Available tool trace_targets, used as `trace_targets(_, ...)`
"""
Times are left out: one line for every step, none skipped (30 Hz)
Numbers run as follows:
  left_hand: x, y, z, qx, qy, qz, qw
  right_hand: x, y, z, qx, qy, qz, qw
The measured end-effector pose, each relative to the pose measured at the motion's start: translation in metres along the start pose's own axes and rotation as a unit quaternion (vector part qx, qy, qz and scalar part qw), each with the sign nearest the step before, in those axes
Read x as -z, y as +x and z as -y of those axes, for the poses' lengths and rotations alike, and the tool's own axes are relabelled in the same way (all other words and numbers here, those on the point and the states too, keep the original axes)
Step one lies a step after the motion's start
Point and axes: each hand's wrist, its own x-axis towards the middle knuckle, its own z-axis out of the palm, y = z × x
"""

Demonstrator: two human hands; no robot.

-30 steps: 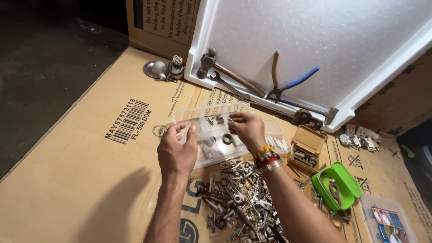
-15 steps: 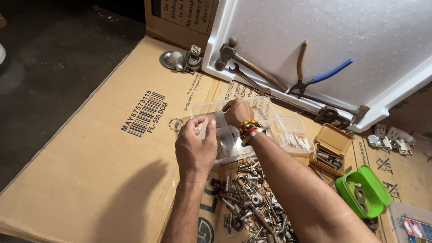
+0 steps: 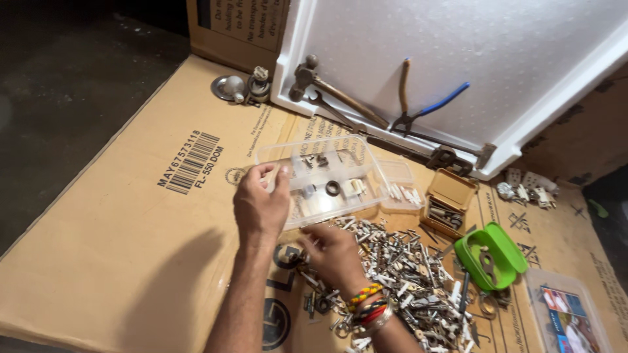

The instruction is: The person sorts a large pile of mixed fasteners, including screws, bolts, and washers, from a cardboard box into a clear plastic compartmentalized container. They pick up individual items and place them into specific sections of the organizer.

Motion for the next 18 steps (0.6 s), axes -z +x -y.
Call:
trace_targets(0.001,0.000,0.001,-0.007,0.003,-0.008,1.000,-0.004,-0.005,0.005,0.034,-0.026,0.019,0.999)
trace_targets(0.003,0.000,0.002,-0.013,0.005,-0.018,1.000,-0.007,-0.008,0.008,0.050,-0.062,0.029,0.996)
trace_targets(0.004,0.000,0.002,-0.019,0.007,-0.028,0.999,-0.009,-0.010,0.011,0.065,-0.098,0.038,0.992)
trace_targets(0.004,0.000,0.002,-0.019,0.001,-0.032,0.999,-0.010,-0.012,0.013,0.081,-0.132,0.048,0.987)
trace_targets(0.005,0.000,0.003,-0.018,-0.006,-0.036,0.999,-0.009,-0.014,0.014,0.077,-0.140,0.052,0.986)
trace_targets(0.005,0.000,0.004,-0.015,-0.011,-0.040,0.999,-0.008,-0.015,0.014,0.072,-0.147,0.058,0.985)
trace_targets(0.005,0.002,0.004,-0.015,-0.008,-0.039,0.999,-0.008,-0.014,0.014,0.067,-0.155,0.064,0.984)
trace_targets(0.004,0.003,0.005,-0.015,-0.004,-0.036,0.999,-0.008,-0.015,0.014,0.055,-0.159,0.079,0.983)
trace_targets(0.002,0.003,0.005,-0.014,-0.001,-0.032,0.999,-0.007,-0.018,0.014,0.043,-0.164,0.093,0.981)
trace_targets(0.001,0.003,0.005,-0.012,-0.002,-0.031,0.999,-0.006,-0.019,0.014,0.029,-0.169,0.107,0.979)
trace_targets(0.000,0.003,0.006,-0.010,-0.003,-0.029,1.000,-0.005,-0.021,0.013,0.061,-0.161,0.085,0.981)
trace_targets(0.000,0.004,0.005,-0.009,-0.004,-0.026,1.000,-0.006,-0.024,0.013,0.092,-0.152,0.061,0.982)
trace_targets(0.000,0.004,0.005,-0.006,-0.006,-0.027,1.000,-0.007,-0.026,0.013,0.123,-0.144,0.037,0.981)
trace_targets(0.002,0.004,0.005,-0.003,-0.009,-0.028,1.000,-0.008,-0.027,0.014,0.128,-0.164,0.049,0.977)
trace_targets(0.003,0.004,0.004,0.000,-0.012,-0.029,1.000,-0.010,-0.028,0.014,0.134,-0.184,0.062,0.972)
trace_targets(0.003,0.003,0.004,-0.002,-0.007,-0.026,1.000,-0.011,-0.030,0.013,0.141,-0.202,0.074,0.966)
trace_targets(0.004,0.003,0.005,-0.003,-0.003,-0.024,1.000,-0.010,-0.033,0.011,0.135,-0.216,0.078,0.964)
trace_targets(0.004,0.002,0.005,-0.003,0.004,-0.024,1.000,-0.010,-0.034,0.010,0.132,-0.228,0.084,0.961)
